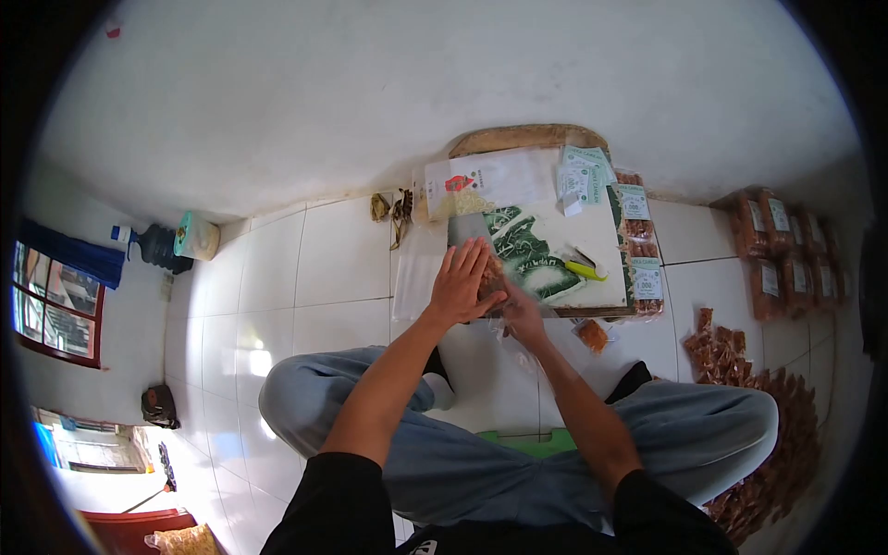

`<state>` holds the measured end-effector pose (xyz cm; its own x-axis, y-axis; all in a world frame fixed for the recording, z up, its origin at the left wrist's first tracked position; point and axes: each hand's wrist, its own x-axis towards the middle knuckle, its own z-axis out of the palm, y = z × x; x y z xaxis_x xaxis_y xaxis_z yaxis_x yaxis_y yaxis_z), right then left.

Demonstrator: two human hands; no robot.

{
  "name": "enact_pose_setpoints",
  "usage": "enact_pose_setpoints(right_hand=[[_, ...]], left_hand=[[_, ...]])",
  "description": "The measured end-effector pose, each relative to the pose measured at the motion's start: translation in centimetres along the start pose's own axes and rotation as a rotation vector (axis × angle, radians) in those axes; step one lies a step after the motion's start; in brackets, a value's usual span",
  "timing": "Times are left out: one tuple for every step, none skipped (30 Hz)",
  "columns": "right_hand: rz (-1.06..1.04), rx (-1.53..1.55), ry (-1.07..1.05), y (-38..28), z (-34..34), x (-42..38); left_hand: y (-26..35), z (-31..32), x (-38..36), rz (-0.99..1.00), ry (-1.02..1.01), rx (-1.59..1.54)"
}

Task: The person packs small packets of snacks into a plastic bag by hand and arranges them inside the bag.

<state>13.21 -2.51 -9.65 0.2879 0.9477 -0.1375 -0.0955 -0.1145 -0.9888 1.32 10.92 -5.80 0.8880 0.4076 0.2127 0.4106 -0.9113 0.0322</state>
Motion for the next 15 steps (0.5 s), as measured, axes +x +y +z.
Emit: enact_pose_setpoints(right_hand=[[-0.082,-0.122,0.091,0.4,0.0,0.0],[-0.083,-0.121,0.092,0.7,-0.2,0.0],[-0.06,-0.125,0.06,0.7,-0.3,0.0],[-0.039,-0.128,0.029,0.6,-0.3,0.1],[-0.045,-0.125,0.031,0.4,-0.3,0.2],[0.008,-0.067,0.017,0.5,-0.3,0.3],[0.06,-0.009,0.001,0.5,-0.3,0.4],[0.056,-0.008,0.001,0.9,-0.3,0.7],[-0.011,-0.109,0.0,1.2,-0.2,1.2],[-0.045,-0.159,-0.001,1.5,-0.2,1.3],[-0.08,-0.21,-0.001,1.9,-0.3,1.5],[-0.048,-0.155,-0.006,1.1,-0.3,1.2],[-0.017,-0.104,-0.014,0.4,-0.4,1.0],[-0.019,-0.108,-0.018,1.3,-0.3,1.2],[-0.151,-0.086,0.077,3.3,-0.1,1.8]], left_hand=[[-0.1,0.0,-0.1,-0.012,-0.011,0.007],[-0.1,-0.1,-0.1,-0.011,-0.011,0.007],[-0.1,-0.1,-0.2,0.005,-0.037,-0.007],[-0.1,-0.2,-0.2,0.022,-0.061,-0.02],[-0.1,-0.3,-0.2,0.025,-0.059,-0.015],[-0.1,-0.4,-0.2,0.033,-0.07,-0.034],[-0.1,-0.5,-0.1,0.039,-0.08,-0.052],[-0.1,-0.6,-0.1,0.04,-0.078,-0.048],[-0.2,-0.5,-0.1,0.048,-0.072,-0.06],[-0.3,-0.5,-0.1,0.057,-0.066,-0.072],[-0.6,-0.5,-0.1,0.057,-0.065,-0.069],[-1.0,-0.4,0.0,0.076,-0.062,-0.088],[-1.3,-0.2,0.0,0.094,-0.056,-0.108],[-1.3,0.1,-0.1,0.09,-0.051,-0.107],[-1.2,0.5,-0.1,-0.145,0.116,-0.187]])
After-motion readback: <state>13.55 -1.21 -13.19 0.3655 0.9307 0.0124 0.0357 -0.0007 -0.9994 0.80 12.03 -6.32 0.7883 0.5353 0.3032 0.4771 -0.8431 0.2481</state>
